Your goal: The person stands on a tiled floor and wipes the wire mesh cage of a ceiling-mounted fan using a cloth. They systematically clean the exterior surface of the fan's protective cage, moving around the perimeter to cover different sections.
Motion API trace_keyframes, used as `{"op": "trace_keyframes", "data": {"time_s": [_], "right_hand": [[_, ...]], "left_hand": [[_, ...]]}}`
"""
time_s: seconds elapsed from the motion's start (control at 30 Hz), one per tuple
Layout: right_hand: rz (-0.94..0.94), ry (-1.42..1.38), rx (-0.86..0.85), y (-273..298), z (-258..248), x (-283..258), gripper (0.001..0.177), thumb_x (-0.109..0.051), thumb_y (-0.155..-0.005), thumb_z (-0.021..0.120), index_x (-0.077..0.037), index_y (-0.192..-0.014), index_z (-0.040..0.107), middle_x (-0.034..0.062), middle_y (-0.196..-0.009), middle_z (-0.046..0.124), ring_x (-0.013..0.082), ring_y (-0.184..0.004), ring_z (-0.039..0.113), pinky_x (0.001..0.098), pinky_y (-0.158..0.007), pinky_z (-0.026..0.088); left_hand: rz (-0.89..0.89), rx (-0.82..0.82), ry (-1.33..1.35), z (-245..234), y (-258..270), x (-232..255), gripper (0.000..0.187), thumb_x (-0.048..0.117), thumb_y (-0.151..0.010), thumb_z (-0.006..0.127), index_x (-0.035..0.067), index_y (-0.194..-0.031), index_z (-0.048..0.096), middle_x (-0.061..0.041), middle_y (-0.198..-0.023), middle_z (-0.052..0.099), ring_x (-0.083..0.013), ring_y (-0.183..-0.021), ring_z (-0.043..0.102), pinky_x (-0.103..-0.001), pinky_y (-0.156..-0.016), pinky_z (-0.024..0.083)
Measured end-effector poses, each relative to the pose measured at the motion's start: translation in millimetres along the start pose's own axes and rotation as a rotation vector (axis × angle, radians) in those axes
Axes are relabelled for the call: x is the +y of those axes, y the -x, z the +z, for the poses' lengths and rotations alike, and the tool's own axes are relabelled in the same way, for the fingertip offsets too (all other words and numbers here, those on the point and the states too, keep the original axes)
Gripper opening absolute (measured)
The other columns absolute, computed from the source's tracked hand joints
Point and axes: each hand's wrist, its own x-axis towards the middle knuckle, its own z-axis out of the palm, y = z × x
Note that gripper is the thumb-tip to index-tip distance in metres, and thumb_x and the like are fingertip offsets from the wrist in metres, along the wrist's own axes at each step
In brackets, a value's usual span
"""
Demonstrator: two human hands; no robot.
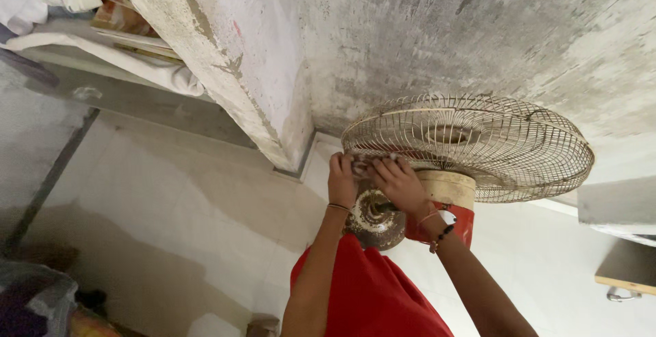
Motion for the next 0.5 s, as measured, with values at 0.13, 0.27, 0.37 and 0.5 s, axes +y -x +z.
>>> {"op": "trace_keyframes", "data": {"time_s": [0.13, 0.27, 0.37, 0.5], "right_hand": [[-0.035, -0.002, 0.147, -39, 4, -12, 0.042, -0.013, -0.095, 0.063, -0.011, -0.137, 0.069, 0.0071, -0.14, 0.06, 0.0215, -0.129, 0.055, 0.0456, -0.115, 0.039], [-0.041, 0.078, 0.074, -85, 0, -18, 0.046, -0.018, -0.091, 0.062, -0.008, -0.136, 0.065, 0.0101, -0.144, 0.058, 0.0252, -0.135, 0.051, 0.045, -0.112, 0.04], [-0.01, 0.167, -0.028, -96, -5, -18, 0.057, -0.019, -0.086, 0.06, -0.007, -0.142, 0.059, 0.0101, -0.144, 0.057, 0.0245, -0.137, 0.047, 0.0447, -0.111, 0.038], [-0.089, 0.13, -0.051, -73, -6, -12, 0.058, -0.021, -0.09, 0.061, -0.003, -0.145, 0.055, 0.0083, -0.145, 0.055, 0.0253, -0.14, 0.045, 0.0451, -0.116, 0.036]], "left_hand": [[-0.211, 0.084, 0.158, -27, -26, -11, 0.05, -0.016, -0.073, 0.057, -0.001, -0.12, 0.051, -0.021, -0.122, 0.051, -0.0422, -0.115, 0.056, -0.049, -0.091, 0.049], [-0.103, 0.174, 0.155, -27, -45, -32, 0.041, -0.011, -0.083, 0.057, -0.001, -0.123, 0.051, -0.02, -0.12, 0.052, -0.0437, -0.113, 0.055, -0.05, -0.096, 0.049], [-0.044, 0.119, 0.151, -5, -49, -35, 0.036, -0.002, -0.092, 0.059, -0.001, -0.126, 0.05, -0.021, -0.12, 0.053, -0.0448, -0.112, 0.054, -0.051, -0.095, 0.049], [-0.189, 0.031, 0.228, 17, -31, -15, 0.036, 0.01, -0.097, 0.061, -0.002, -0.128, 0.048, -0.024, -0.122, 0.049, -0.0447, -0.108, 0.056, -0.05, -0.089, 0.052]]}}
